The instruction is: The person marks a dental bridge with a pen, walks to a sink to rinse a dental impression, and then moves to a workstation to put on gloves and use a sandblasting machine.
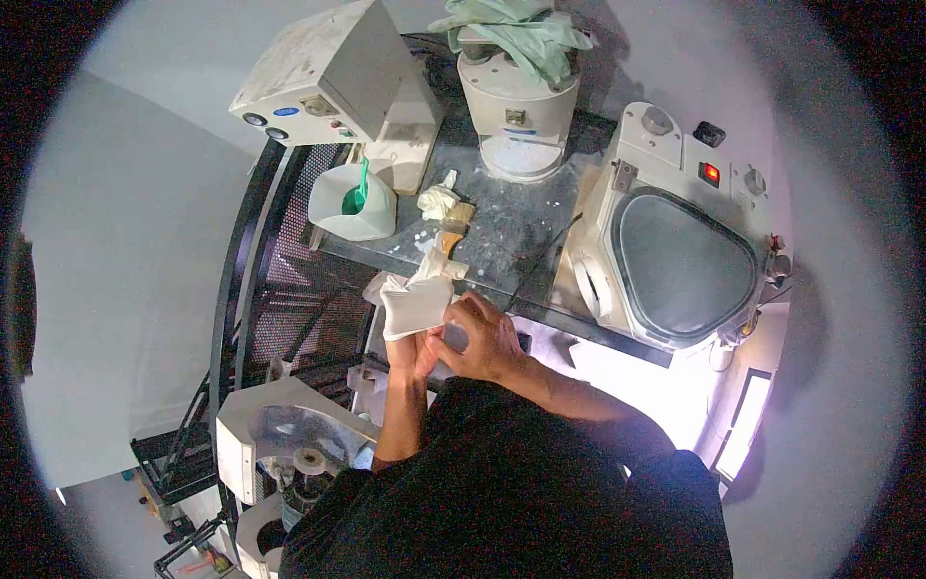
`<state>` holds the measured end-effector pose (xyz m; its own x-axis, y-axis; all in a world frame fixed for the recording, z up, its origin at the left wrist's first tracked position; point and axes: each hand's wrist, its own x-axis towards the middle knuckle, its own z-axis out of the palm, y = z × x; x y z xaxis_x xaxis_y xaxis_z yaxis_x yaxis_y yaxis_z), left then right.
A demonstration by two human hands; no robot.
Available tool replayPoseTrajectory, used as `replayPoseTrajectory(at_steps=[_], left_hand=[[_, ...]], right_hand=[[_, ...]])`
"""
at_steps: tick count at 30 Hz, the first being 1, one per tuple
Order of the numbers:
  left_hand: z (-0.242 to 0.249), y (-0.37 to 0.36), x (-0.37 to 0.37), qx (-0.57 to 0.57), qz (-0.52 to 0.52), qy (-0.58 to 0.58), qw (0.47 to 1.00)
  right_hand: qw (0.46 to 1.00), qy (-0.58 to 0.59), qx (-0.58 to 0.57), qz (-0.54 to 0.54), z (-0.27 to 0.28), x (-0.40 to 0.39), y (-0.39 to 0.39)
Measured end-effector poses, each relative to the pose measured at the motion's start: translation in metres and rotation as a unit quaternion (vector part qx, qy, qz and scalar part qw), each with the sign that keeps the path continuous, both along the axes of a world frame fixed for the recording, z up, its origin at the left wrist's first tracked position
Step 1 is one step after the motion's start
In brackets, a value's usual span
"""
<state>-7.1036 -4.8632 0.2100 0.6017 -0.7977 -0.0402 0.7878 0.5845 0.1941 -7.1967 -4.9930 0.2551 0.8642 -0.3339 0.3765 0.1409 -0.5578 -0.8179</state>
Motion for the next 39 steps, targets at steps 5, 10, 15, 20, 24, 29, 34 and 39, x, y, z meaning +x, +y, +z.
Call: replayPoseTrajectory(at_steps=[5, 10, 15, 20, 24, 29, 34, 39], left_hand=[[-0.001, -0.017, -0.024, 0.265, 0.031, -0.036, 0.963], [-0.024, -0.027, -0.028, 0.479, 0.065, -0.229, 0.845], [-0.007, -0.007, -0.017, 0.611, -0.016, -0.569, 0.55], [-0.008, -0.009, 0.001, 0.609, -0.019, -0.502, 0.614], [-0.018, -0.035, -0.016, 0.453, 0.012, -0.23, 0.861], [-0.028, -0.062, -0.025, 0.317, 0.01, 0.001, 0.948], [-0.03, -0.064, -0.002, 0.182, 0.061, -0.012, 0.981], [-0.076, -0.076, 0.011, 0.226, 0.198, 0.091, 0.949]], right_hand=[[0.995, 0.008, -0.101, 0.017, -0.024, 0.008, -0.009], [0.989, 0.142, -0.05, 0.0, -0.05, 0.002, -0.007], [0.99, 0.126, -0.03, 0.048, -0.056, -0.006, -0.01], [0.991, 0.053, -0.089, 0.082, -0.043, -0.003, -0.011], [0.992, 0.082, -0.094, 0.032, -0.041, 0.001, -0.018], [0.975, 0.127, -0.166, -0.077, -0.063, 0.002, -0.021], [0.975, 0.138, -0.169, -0.035, -0.051, 0.002, -0.016], [0.964, 0.168, -0.202, 0.041, -0.045, 0.007, -0.009]])
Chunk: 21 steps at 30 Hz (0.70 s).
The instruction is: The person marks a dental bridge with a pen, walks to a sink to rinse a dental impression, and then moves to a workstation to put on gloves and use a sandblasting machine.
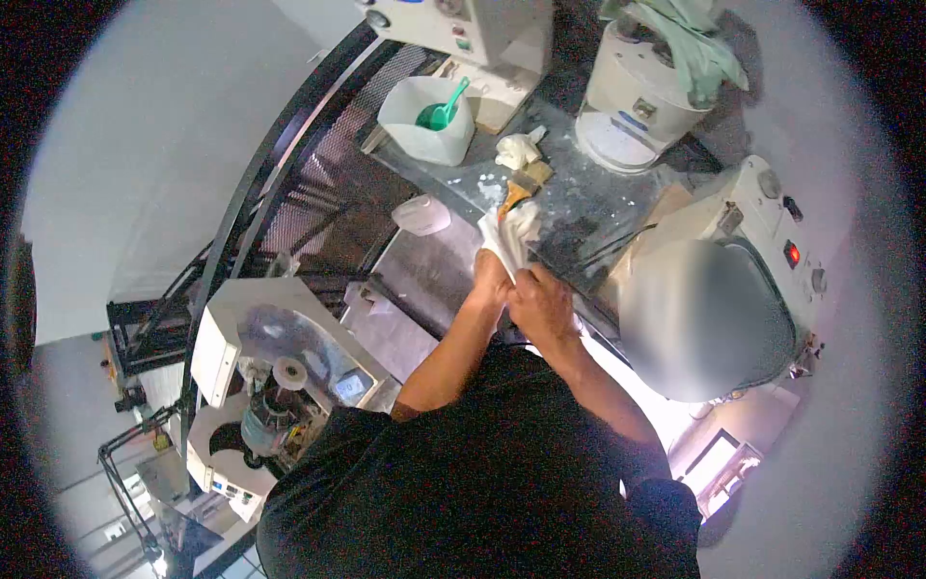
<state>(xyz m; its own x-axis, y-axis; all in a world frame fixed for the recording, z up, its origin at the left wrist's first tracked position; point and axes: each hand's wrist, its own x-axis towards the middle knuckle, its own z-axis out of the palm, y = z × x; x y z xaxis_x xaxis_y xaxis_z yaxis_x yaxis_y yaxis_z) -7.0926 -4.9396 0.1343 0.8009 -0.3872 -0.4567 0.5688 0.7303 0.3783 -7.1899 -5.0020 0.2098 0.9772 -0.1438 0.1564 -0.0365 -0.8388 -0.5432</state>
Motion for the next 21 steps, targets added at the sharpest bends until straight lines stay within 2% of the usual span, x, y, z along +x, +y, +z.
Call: replayPoseTrajectory(at_steps=[1, 2, 3, 6, 9, 10, 13, 14, 17, 19, 21], left_hand=[[-0.019, 0.002, 0.001, 0.039, 0.009, 0.018, 0.999], [-0.02, 0.0, 0.003, -0.047, 0.016, -0.041, 0.998], [-0.039, 0.006, 0.001, 0.001, -0.005, -0.021, 1.0], [-0.005, 0.015, -0.007, -0.162, -0.031, -0.07, 0.984], [0.047, 0.016, -0.012, -0.129, -0.074, -0.12, 0.982], [0.037, 0.017, -0.008, -0.09, -0.098, -0.157, 0.979], [0.039, 0.006, 0.001, 0.028, -0.078, -0.129, 0.988], [0.042, 0.01, -0.003, 0.159, -0.09, -0.128, 0.975], [0.012, 0.009, 0.015, 0.097, -0.108, -0.169, 0.975], [0.023, 0.015, 0.022, -0.145, -0.127, -0.152, 0.969], [0.053, 0.022, 0.014, -0.295, -0.122, -0.081, 0.944]], right_hand=[[1.0, 0.001, -0.004, 0.005, 0.0, 0.0, -0.001], [1.0, 0.003, -0.007, 0.008, -0.003, -0.001, -0.001], [1.0, 0.006, -0.01, 0.01, -0.003, -0.001, -0.001], [0.999, -0.031, -0.004, 0.029, 0.007, 0.0, 0.005], [0.998, -0.042, -0.008, 0.055, 0.017, 0.0, 0.009], [0.997, -0.044, -0.013, 0.064, 0.019, -0.001, 0.009], [0.994, -0.058, -0.016, 0.089, 0.015, -0.003, 0.013], [0.992, -0.072, -0.024, 0.098, 0.013, -0.004, 0.015], [0.988, -0.085, -0.042, 0.121, 0.015, -0.002, 0.015], [0.987, -0.061, -0.024, 0.144, 0.017, 0.001, 0.014], [0.988, -0.092, 0.036, 0.122, 0.026, 0.004, 0.015]])
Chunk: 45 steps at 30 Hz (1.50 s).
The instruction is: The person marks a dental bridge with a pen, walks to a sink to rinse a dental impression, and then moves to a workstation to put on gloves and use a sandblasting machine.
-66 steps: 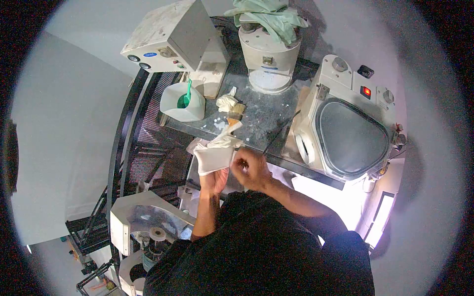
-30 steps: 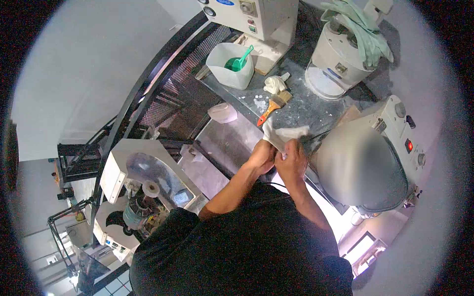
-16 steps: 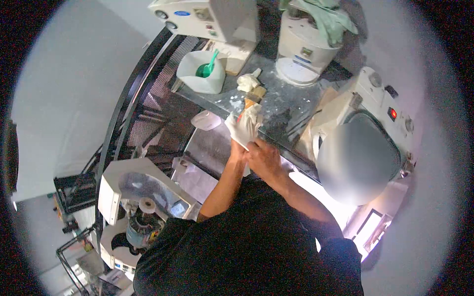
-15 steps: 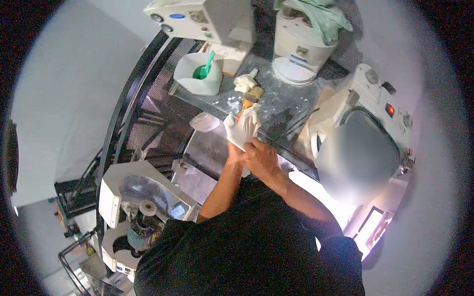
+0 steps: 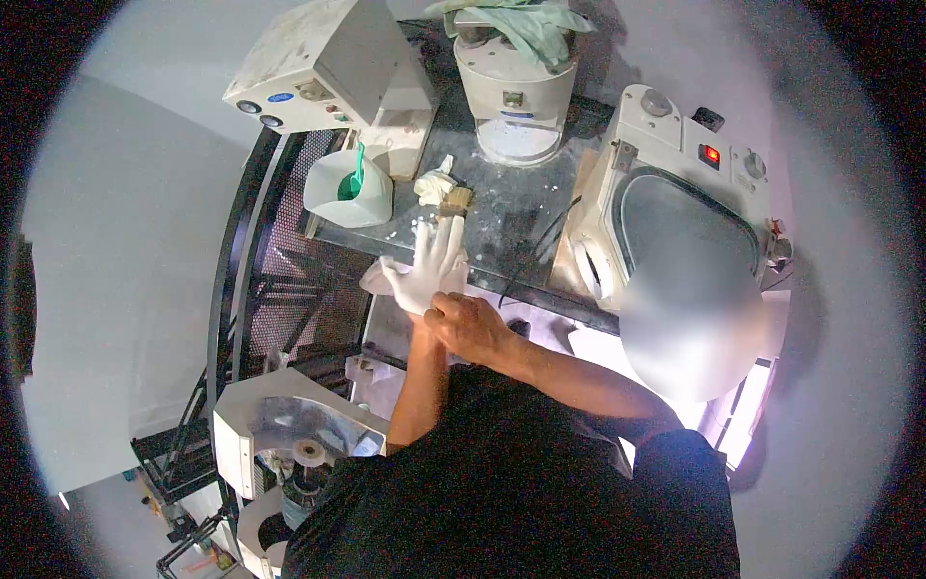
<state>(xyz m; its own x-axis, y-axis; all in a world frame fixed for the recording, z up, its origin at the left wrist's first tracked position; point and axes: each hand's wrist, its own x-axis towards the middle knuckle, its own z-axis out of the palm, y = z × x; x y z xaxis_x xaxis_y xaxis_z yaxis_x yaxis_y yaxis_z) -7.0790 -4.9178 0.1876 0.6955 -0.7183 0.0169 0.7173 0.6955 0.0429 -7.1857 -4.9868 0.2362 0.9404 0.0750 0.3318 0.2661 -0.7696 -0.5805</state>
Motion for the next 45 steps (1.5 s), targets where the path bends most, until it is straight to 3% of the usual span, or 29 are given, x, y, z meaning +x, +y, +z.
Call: replayPoseTrajectory(at_steps=[3, 5, 6, 8, 9, 12, 13, 20, 23, 29, 33, 36, 38, 40, 42, 45], left_hand=[[0.026, 0.015, 0.008, 0.005, 0.013, -0.006, 1.0], [0.047, 0.021, 0.01, -0.004, 0.03, 0.017, 0.999], [0.053, 0.025, 0.01, -0.01, 0.016, 0.008, 1.0], [0.065, 0.031, 0.006, -0.022, -0.018, -0.009, 1.0], [0.075, 0.027, -0.003, -0.224, -0.065, 0.098, 0.967], [0.077, 0.026, -0.009, -0.004, -0.027, 0.034, 0.999], [0.08, 0.024, -0.013, 0.021, -0.009, 0.012, 1.0], [0.072, 0.041, -0.017, 0.022, -0.028, 0.067, 0.997], [0.047, 0.054, -0.009, 0.11, -0.063, 0.011, 0.992], [0.072, 0.031, -0.018, 0.0, -0.01, 0.091, 0.996], [0.08, 0.019, -0.013, 0.043, -0.002, 0.009, 0.999], [0.066, 0.025, 0.001, 0.065, -0.027, 0.035, 0.997], [0.045, 0.031, 0.007, 0.049, -0.057, 0.031, 0.997], [0.035, 0.03, 0.011, 0.118, -0.059, -0.009, 0.991], [0.019, 0.027, 0.01, 0.112, -0.06, -0.041, 0.991], [0.011, 0.031, 0.008, 0.126, -0.075, -0.011, 0.989]], right_hand=[[0.982, -0.022, 0.159, -0.097, 0.008, 0.001, -0.003], [0.937, -0.024, 0.279, -0.208, -0.007, 0.007, -0.007], [0.886, 0.06, 0.394, -0.238, -0.007, 0.012, -0.014], [0.72, 0.221, 0.593, -0.285, -0.005, 0.025, -0.031], [0.668, 0.249, 0.647, -0.271, 0.009, 0.029, -0.035], [0.713, 0.192, 0.656, -0.155, -0.015, 0.033, -0.042], [0.719, 0.144, 0.645, -0.217, -0.02, 0.034, -0.043], [0.718, 0.064, 0.582, -0.377, -0.052, 0.036, -0.066], [0.692, 0.062, 0.593, -0.407, -0.05, 0.033, -0.069], [0.745, 0.127, 0.548, -0.359, -0.056, 0.028, -0.054], [0.76, 0.135, 0.552, -0.316, -0.056, 0.032, -0.041], [0.86, -0.022, 0.379, -0.341, -0.06, 0.028, -0.024], [0.912, -0.115, 0.295, -0.26, -0.025, 0.014, -0.012], [0.971, -0.09, 0.202, -0.092, -0.012, 0.005, -0.008], [0.984, -0.062, 0.148, -0.081, -0.003, 0.0, 0.0], [0.985, -0.021, 0.166, -0.029, -0.017, 0.008, -0.006]])
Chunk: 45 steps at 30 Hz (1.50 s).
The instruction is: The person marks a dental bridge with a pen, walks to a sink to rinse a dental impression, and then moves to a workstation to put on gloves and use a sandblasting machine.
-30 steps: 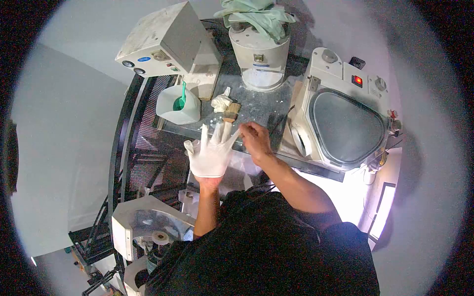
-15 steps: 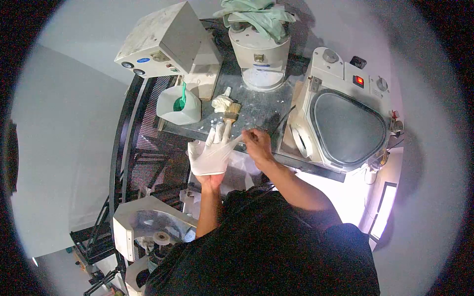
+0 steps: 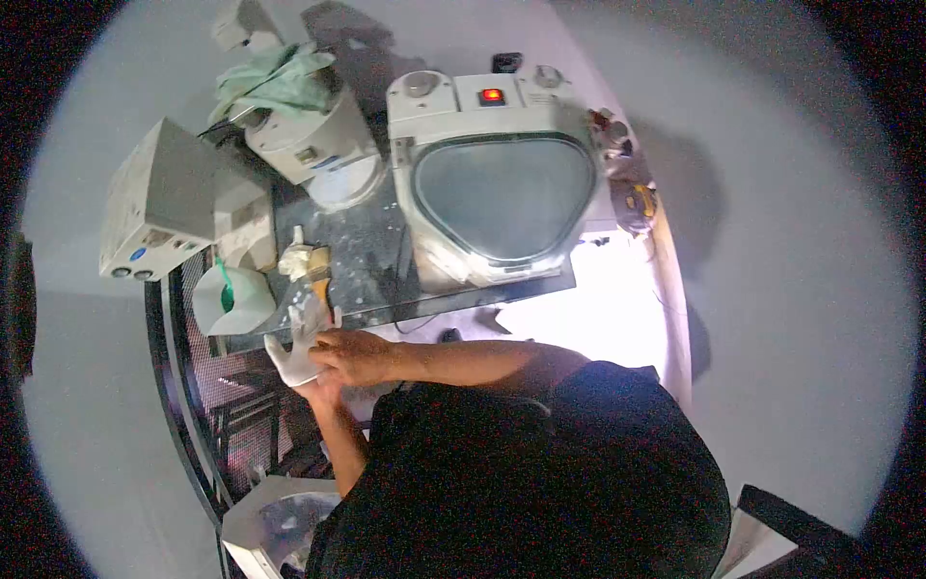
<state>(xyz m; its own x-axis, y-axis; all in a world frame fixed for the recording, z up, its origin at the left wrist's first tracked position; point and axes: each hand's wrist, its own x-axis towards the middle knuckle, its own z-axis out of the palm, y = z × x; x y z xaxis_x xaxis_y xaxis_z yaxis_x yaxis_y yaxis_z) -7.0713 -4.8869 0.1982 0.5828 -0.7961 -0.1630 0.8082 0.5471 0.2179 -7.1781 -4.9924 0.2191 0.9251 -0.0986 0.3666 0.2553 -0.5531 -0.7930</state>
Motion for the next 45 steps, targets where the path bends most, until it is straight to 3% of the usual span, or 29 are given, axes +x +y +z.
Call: replayPoseTrajectory(at_steps=[4, 7, 10, 11, 14, 16, 19, 21, 22, 25, 26, 29, 30, 33, 36, 40, 45], left_hand=[[-0.002, -0.004, -0.016, 0.026, -0.07, -0.025, 0.997], [-0.002, -0.012, -0.023, 0.117, -0.055, -0.026, 0.991], [-0.034, -0.014, -0.006, 0.013, -0.092, -0.123, 0.988], [-0.044, -0.013, 0.001, 0.026, -0.1, -0.118, 0.988], [-0.043, -0.017, 0.006, 0.085, -0.095, -0.093, 0.987], [-0.007, -0.04, -0.015, 0.152, -0.04, -0.067, 0.985], [-0.038, -0.061, 0.007, -0.013, -0.097, -0.169, 0.981], [-0.045, -0.071, 0.008, -0.12, -0.073, -0.198, 0.97], [-0.026, -0.074, 0.006, -0.125, -0.094, -0.2, 0.967], [0.028, -0.076, -0.019, -0.018, 0.008, -0.07, 0.997], [0.05, -0.076, -0.028, -0.16, -0.005, 0.043, 0.986], [0.05, -0.072, -0.02, -0.146, -0.051, -0.1, 0.983], [0.06, -0.07, -0.021, -0.151, -0.055, -0.087, 0.983], [0.084, -0.057, -0.029, -0.144, -0.059, -0.073, 0.985], [0.093, -0.05, -0.035, -0.145, -0.077, -0.067, 0.984], [0.103, -0.048, -0.047, -0.111, -0.038, 0.004, 0.993], [0.101, -0.042, -0.048, -0.13, -0.017, 0.019, 0.991]], right_hand=[[0.988, 0.037, -0.147, 0.013, -0.009, -0.002, -0.016], [0.985, 0.023, -0.157, 0.075, 0.002, -0.016, -0.017], [0.995, -0.046, -0.083, 0.011, 0.004, -0.025, -0.015], [0.996, -0.043, -0.077, 0.008, 0.001, -0.025, -0.017], [0.996, -0.016, -0.091, -0.017, -0.009, -0.022, -0.023], [0.989, 0.019, -0.137, -0.044, -0.003, -0.026, -0.026], [0.99, -0.041, -0.136, -0.014, 0.01, -0.04, -0.011], [0.983, -0.051, -0.178, 0.005, 0.017, -0.043, -0.002], [0.978, -0.055, -0.202, 0.013, 0.02, -0.046, -0.001], [0.969, -0.078, -0.233, 0.002, 0.031, -0.05, -0.003], [0.976, -0.064, -0.206, -0.025, 0.036, -0.049, -0.005], [0.988, -0.07, -0.062, -0.119, 0.05, -0.049, -0.01], [0.986, -0.054, 0.046, -0.154, 0.038, -0.046, -0.015], [0.902, -0.004, 0.239, -0.36, 0.042, -0.034, -0.038], [0.919, 0.043, 0.278, -0.276, 0.036, -0.027, -0.063], [0.885, 0.004, 0.234, -0.403, 0.04, -0.025, -0.079], [0.886, 0.031, 0.244, -0.393, 0.022, -0.019, -0.078]])
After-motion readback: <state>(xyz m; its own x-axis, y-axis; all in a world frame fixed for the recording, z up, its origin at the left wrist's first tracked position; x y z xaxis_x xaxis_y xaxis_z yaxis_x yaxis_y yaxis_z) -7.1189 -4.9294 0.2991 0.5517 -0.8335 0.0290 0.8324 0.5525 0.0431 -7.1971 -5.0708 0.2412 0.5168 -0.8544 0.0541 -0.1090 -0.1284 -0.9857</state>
